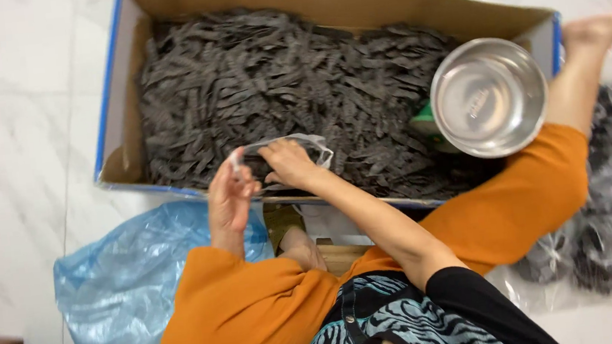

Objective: The person sits on the floor and repeatedly scoops dark dried items from a large cardboard box into small clear plastic bags. They hold the bag open with one hand, fill it with the other, and then place the filled bag into a metal bowl. The process is repeated multiple times.

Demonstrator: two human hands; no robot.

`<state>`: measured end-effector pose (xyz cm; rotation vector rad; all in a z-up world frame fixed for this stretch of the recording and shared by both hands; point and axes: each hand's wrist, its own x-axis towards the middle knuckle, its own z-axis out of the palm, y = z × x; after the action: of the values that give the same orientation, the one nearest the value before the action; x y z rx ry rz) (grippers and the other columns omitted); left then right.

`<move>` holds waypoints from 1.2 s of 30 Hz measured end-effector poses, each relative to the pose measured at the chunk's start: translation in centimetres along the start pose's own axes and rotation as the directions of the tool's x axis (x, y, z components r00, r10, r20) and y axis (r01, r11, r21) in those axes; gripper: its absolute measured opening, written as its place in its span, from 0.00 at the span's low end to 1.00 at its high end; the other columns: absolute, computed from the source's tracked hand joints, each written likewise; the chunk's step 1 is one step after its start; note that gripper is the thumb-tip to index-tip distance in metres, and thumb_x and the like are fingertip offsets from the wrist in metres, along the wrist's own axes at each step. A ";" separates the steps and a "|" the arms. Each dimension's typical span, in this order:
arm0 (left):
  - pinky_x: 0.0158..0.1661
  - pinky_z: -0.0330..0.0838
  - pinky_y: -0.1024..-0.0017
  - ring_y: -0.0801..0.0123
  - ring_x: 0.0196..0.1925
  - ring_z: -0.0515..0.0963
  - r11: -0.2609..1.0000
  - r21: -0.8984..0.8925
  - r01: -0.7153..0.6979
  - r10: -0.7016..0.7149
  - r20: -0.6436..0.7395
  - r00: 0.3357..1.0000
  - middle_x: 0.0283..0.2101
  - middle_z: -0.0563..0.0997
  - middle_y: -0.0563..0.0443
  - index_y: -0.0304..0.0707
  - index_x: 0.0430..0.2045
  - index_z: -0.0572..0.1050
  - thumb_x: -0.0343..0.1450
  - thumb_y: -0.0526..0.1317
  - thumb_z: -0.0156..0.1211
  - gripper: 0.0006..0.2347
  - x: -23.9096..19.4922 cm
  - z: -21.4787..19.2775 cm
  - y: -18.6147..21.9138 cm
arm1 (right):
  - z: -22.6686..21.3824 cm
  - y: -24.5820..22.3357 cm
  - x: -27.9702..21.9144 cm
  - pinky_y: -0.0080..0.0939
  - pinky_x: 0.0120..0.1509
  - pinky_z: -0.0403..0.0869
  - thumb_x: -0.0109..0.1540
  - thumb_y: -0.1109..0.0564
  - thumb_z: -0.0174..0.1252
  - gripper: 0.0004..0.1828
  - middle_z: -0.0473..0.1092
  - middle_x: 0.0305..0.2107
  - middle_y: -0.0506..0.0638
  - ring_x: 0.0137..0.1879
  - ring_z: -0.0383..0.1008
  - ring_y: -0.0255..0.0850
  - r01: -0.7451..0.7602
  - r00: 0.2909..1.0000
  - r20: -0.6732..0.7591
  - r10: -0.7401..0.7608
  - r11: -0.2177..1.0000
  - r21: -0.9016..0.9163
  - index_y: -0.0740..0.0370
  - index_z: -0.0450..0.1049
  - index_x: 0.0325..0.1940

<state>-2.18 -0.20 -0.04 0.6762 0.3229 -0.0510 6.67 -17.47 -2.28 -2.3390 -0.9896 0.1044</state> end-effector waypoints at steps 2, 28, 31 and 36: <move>0.34 0.72 0.69 0.73 0.27 0.73 1.000 0.014 0.000 0.001 -0.044 0.999 0.33 0.78 0.52 0.29 0.64 0.68 0.79 0.44 0.55 0.21 0.2 0.2 0.4 | -0.9 0.8 -1.1 0.54 0.55 0.74 0.49 0.54 0.70 0.28 0.75 0.45 0.60 0.53 0.75 0.59 0.087 0.986 -0.150 -0.065 0.986 0.139 0.63 0.75 0.52; 0.44 0.72 0.63 0.71 0.33 0.74 0.997 -0.066 0.034 -0.029 0.068 0.997 0.37 0.78 0.51 0.31 0.67 0.66 0.81 0.46 0.53 0.22 1.5 0.3 -0.4 | -6.0 19.5 -17.8 0.49 0.46 0.75 0.65 0.57 0.65 0.12 0.77 0.39 0.58 0.43 0.79 0.53 -0.512 0.806 -0.184 0.563 0.818 0.261 0.60 0.75 0.50; 0.46 0.71 0.63 0.70 0.34 0.74 0.987 -0.107 0.117 -0.103 0.130 0.986 0.38 0.78 0.51 0.31 0.69 0.65 0.80 0.47 0.54 0.24 2.7 2.5 0.2 | -7.0 20.4 -17.7 0.52 0.48 0.76 0.65 0.55 0.65 0.15 0.77 0.38 0.61 0.45 0.80 0.54 -0.586 0.748 -0.188 0.636 0.767 0.261 0.64 0.73 0.52; 0.47 0.71 0.63 0.69 0.35 0.74 0.967 -0.040 0.251 -0.239 0.184 0.953 0.39 0.78 0.51 0.30 0.69 0.63 0.78 0.47 0.54 0.26 4.6 8.8 1.3 | -4.1 19.0 -16.7 0.55 0.49 0.76 0.60 0.46 0.68 0.21 0.77 0.39 0.59 0.47 0.79 0.55 -0.659 0.721 0.139 0.679 0.734 -0.164 0.61 0.75 0.48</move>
<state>4.86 -4.40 5.75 0.5611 0.2334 -0.3358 7.80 -41.23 -11.81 -2.7142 -0.1613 0.5861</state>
